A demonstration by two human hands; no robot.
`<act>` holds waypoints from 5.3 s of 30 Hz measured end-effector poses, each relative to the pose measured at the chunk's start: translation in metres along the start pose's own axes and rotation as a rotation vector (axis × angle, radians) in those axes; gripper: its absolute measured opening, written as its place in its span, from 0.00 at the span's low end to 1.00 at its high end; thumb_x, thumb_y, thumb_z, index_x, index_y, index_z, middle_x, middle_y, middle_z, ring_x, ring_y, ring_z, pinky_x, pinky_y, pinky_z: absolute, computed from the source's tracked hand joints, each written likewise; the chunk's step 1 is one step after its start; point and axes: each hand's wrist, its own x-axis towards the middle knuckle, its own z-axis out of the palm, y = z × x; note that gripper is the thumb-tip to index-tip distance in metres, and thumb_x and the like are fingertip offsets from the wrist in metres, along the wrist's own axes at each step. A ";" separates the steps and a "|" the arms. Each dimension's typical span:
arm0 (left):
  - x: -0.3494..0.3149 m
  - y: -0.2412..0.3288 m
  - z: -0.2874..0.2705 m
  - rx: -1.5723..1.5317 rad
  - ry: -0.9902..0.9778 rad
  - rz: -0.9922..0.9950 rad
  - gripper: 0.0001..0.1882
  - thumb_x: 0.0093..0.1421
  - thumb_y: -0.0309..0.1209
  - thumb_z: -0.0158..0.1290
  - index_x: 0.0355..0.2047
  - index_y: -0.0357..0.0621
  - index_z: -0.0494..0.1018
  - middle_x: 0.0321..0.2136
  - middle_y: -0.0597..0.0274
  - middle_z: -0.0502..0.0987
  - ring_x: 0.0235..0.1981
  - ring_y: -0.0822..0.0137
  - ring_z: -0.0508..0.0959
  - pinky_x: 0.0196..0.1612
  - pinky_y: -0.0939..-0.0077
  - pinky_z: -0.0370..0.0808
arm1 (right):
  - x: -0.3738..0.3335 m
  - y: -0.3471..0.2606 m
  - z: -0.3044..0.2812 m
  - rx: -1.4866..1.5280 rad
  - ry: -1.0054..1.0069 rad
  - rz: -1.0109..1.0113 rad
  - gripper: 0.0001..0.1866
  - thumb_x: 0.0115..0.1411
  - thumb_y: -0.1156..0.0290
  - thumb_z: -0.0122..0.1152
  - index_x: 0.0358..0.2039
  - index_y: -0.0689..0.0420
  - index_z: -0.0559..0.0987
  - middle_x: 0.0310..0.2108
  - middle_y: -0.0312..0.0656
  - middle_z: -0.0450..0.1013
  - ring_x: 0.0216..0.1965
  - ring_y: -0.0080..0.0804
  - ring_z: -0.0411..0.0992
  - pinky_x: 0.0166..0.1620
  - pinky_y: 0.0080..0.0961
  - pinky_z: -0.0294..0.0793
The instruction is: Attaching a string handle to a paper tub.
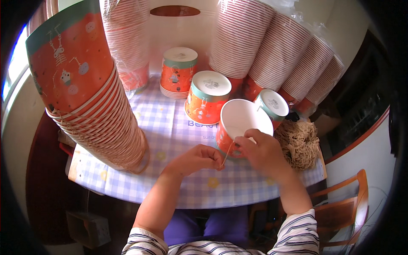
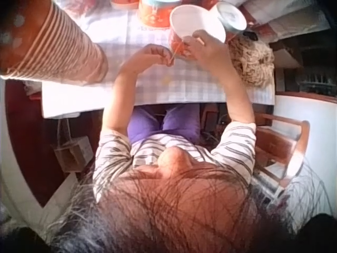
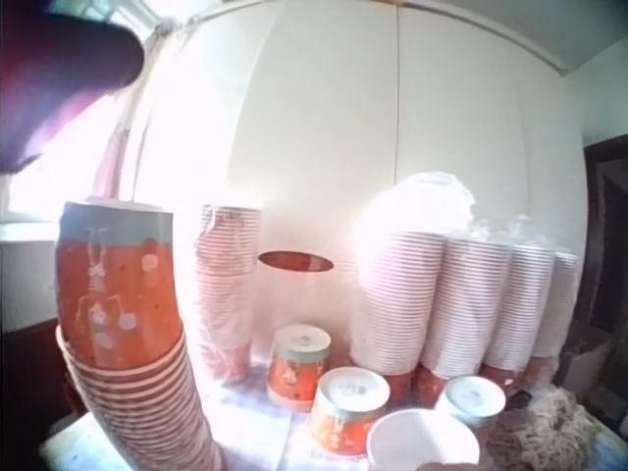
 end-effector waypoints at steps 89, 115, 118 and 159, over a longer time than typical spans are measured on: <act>0.005 -0.005 0.044 0.106 0.329 0.328 0.07 0.59 0.22 0.51 0.37 0.34 0.75 0.33 0.64 0.77 0.34 0.77 0.74 0.36 0.84 0.71 | 0.048 -0.003 -0.014 0.644 -0.223 -0.048 0.06 0.49 0.75 0.61 0.30 0.58 0.78 0.28 0.39 0.73 0.31 0.32 0.73 0.36 0.26 0.72; 0.007 -0.008 0.036 0.115 0.391 0.303 0.08 0.61 0.29 0.50 0.35 0.37 0.76 0.29 0.66 0.79 0.28 0.83 0.69 0.30 0.86 0.63 | 0.005 -0.012 -0.013 0.091 0.223 -0.139 0.14 0.42 0.74 0.65 0.33 0.53 0.76 0.32 0.36 0.71 0.35 0.37 0.69 0.40 0.33 0.67; 0.007 -0.005 0.038 0.106 0.386 0.321 0.08 0.61 0.28 0.50 0.34 0.37 0.77 0.29 0.67 0.78 0.28 0.82 0.69 0.30 0.86 0.64 | 0.003 -0.008 -0.007 0.098 0.195 -0.184 0.12 0.42 0.75 0.64 0.31 0.54 0.75 0.30 0.35 0.71 0.34 0.36 0.69 0.40 0.33 0.66; 0.012 -0.009 0.028 0.237 0.579 0.310 0.06 0.54 0.17 0.55 0.33 0.35 0.73 0.32 0.59 0.77 0.35 0.73 0.76 0.40 0.81 0.74 | -0.030 -0.043 0.061 0.138 0.628 0.320 0.08 0.44 0.80 0.63 0.26 0.56 0.76 0.24 0.39 0.72 0.22 0.38 0.72 0.26 0.28 0.71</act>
